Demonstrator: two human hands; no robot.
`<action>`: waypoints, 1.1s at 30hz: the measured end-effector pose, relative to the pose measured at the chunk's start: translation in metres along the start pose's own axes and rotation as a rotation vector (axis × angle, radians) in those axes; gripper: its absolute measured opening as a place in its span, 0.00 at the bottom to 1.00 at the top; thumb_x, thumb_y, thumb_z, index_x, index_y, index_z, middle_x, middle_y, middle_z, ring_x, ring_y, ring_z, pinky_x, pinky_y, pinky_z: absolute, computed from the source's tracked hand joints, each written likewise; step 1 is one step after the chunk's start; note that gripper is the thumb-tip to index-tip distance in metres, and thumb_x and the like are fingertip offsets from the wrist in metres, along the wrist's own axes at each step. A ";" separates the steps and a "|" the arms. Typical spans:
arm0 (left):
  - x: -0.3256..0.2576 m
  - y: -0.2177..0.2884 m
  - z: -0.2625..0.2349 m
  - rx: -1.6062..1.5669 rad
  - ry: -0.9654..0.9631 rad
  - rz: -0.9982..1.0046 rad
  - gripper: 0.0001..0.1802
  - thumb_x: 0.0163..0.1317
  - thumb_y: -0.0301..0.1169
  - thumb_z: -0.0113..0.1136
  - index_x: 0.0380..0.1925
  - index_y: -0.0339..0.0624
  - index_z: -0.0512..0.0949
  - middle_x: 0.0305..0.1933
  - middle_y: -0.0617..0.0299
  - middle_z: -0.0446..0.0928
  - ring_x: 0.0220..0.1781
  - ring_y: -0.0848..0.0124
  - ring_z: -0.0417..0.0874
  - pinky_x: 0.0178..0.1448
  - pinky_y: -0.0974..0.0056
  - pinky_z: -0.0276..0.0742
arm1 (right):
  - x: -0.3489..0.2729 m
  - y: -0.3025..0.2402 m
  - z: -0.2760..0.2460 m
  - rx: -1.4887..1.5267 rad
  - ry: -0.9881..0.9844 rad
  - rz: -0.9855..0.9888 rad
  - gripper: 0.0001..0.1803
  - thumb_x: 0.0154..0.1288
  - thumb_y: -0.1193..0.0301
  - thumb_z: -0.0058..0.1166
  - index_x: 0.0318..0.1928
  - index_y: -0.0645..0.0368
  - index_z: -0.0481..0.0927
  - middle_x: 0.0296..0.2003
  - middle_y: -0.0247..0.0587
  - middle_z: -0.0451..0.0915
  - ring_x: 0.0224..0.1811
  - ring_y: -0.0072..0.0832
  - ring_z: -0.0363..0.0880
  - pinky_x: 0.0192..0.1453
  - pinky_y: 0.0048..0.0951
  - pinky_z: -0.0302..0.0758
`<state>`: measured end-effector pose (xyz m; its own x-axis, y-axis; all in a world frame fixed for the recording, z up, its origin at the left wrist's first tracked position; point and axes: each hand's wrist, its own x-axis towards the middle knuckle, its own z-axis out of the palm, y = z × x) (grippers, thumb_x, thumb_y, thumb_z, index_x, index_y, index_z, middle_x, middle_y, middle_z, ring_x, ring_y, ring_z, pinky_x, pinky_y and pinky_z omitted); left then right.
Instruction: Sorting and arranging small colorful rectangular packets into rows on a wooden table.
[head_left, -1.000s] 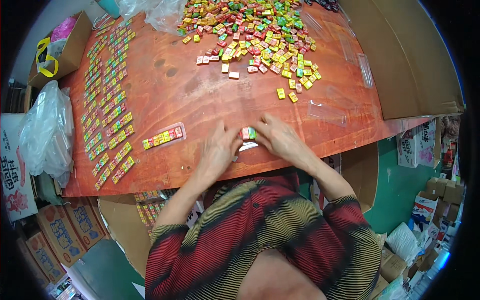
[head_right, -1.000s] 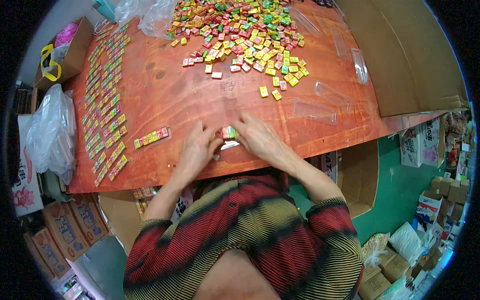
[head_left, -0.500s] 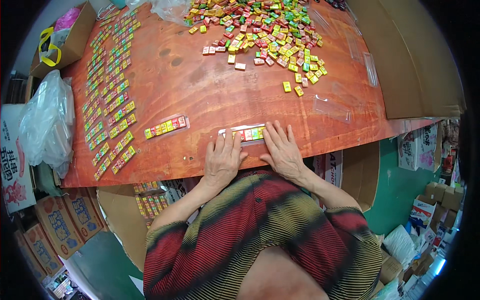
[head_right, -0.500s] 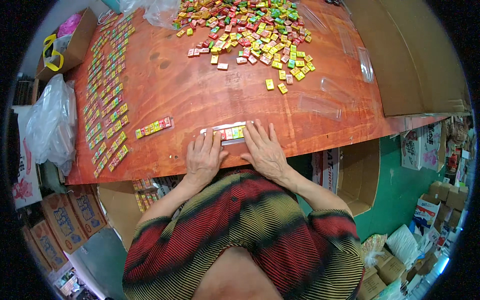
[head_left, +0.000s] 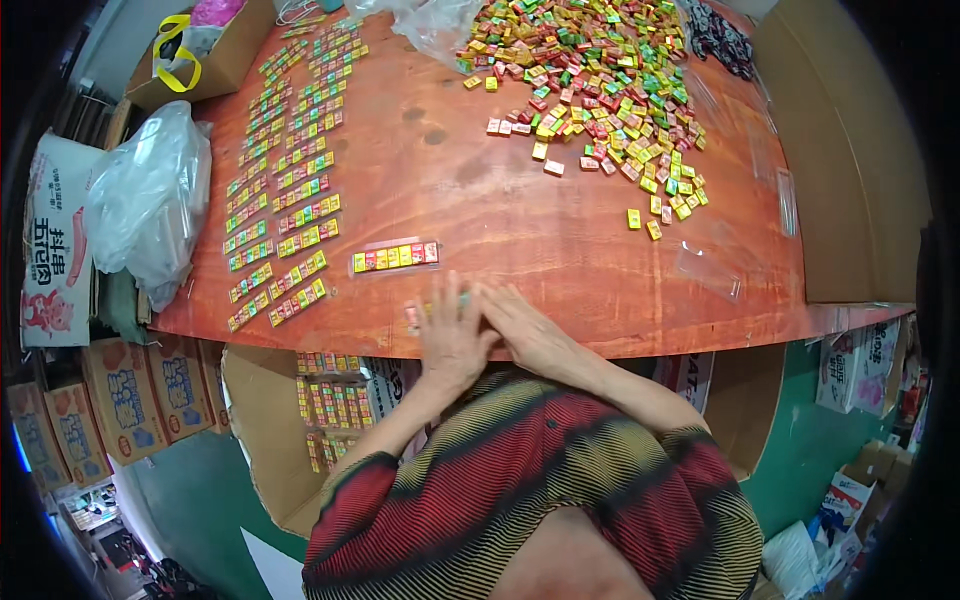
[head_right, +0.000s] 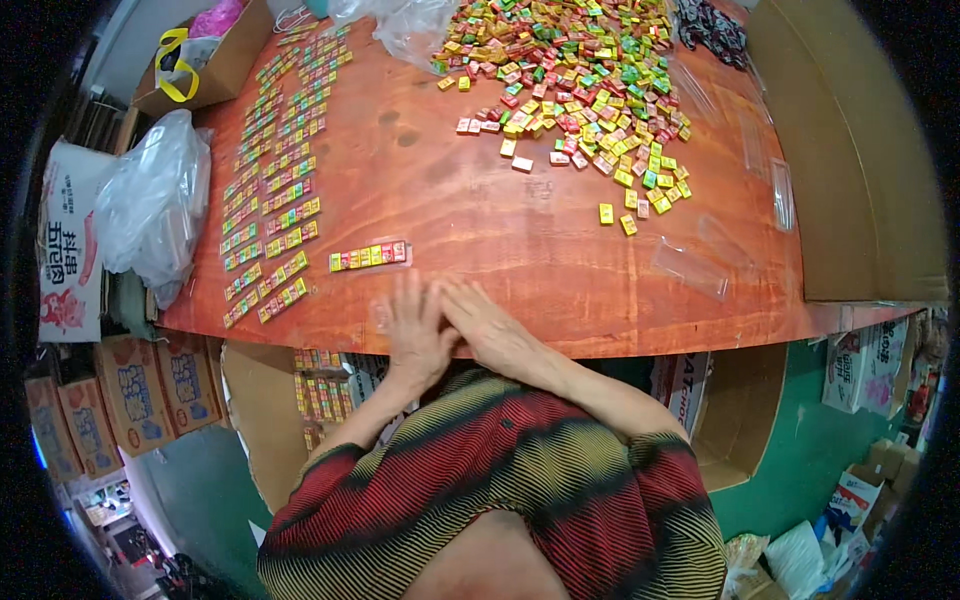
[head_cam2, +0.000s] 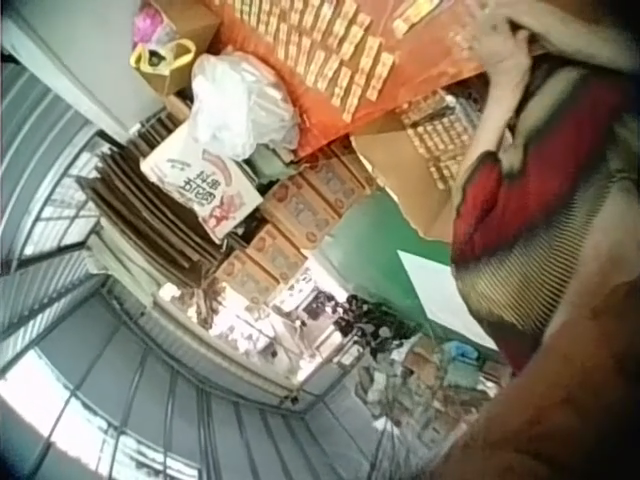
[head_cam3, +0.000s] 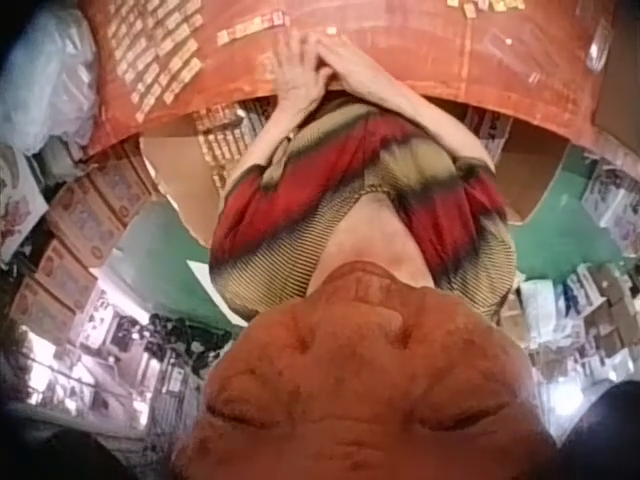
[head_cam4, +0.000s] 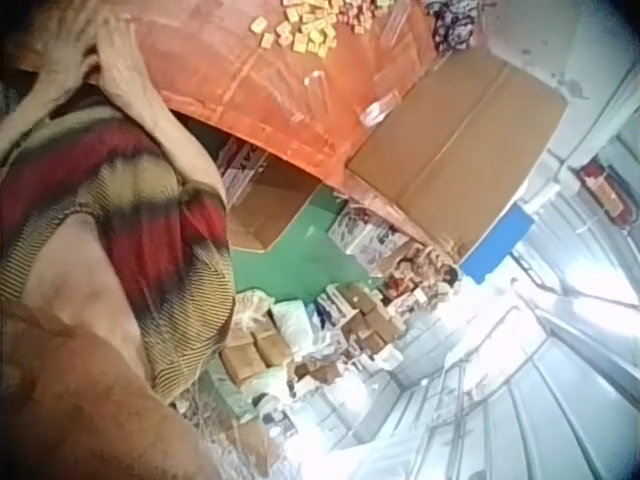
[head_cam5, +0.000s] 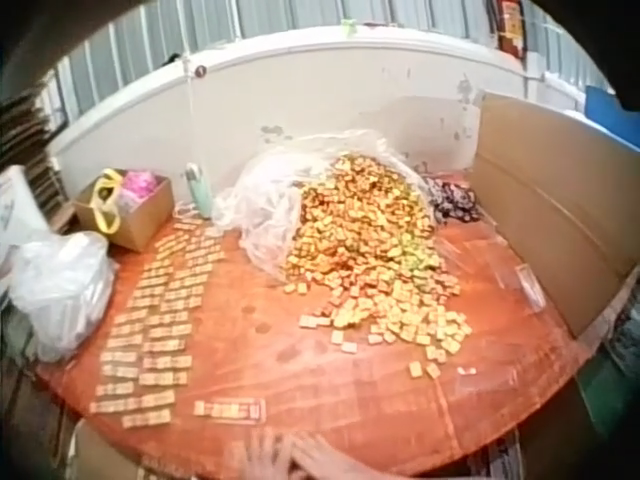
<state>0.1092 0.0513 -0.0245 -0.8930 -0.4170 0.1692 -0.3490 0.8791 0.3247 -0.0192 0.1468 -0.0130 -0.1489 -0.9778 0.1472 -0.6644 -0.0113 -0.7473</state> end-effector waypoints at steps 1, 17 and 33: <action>0.003 -0.008 -0.003 0.007 0.061 -0.041 0.39 0.53 0.45 0.55 0.62 0.40 0.56 0.68 0.45 0.45 0.70 0.46 0.42 0.66 0.38 0.35 | 0.006 0.005 0.005 0.106 0.023 -0.060 0.29 0.54 0.79 0.46 0.59 0.65 0.60 0.60 0.57 0.59 0.64 0.47 0.56 0.66 0.45 0.53; 0.049 -0.104 -0.024 0.355 0.104 -0.075 0.31 0.62 0.48 0.40 0.62 0.44 0.58 0.67 0.53 0.52 0.70 0.55 0.48 0.69 0.48 0.39 | -0.128 0.111 -0.138 -0.976 0.719 0.680 0.21 0.58 0.69 0.49 0.53 0.59 0.69 0.54 0.52 0.65 0.60 0.48 0.59 0.64 0.49 0.50; 0.079 0.063 0.027 -0.079 -0.276 0.379 0.35 0.51 0.46 0.57 0.57 0.42 0.64 0.66 0.46 0.51 0.68 0.45 0.48 0.65 0.38 0.44 | -0.059 0.068 -0.125 -0.480 0.688 0.508 0.15 0.53 0.69 0.53 0.41 0.62 0.75 0.46 0.48 0.72 0.50 0.40 0.70 0.50 0.38 0.67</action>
<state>0.0092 0.0800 -0.0158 -0.9991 0.0166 0.0391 0.0296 0.9327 0.3594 -0.1472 0.2294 0.0083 -0.7930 -0.5052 0.3403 -0.6073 0.6124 -0.5060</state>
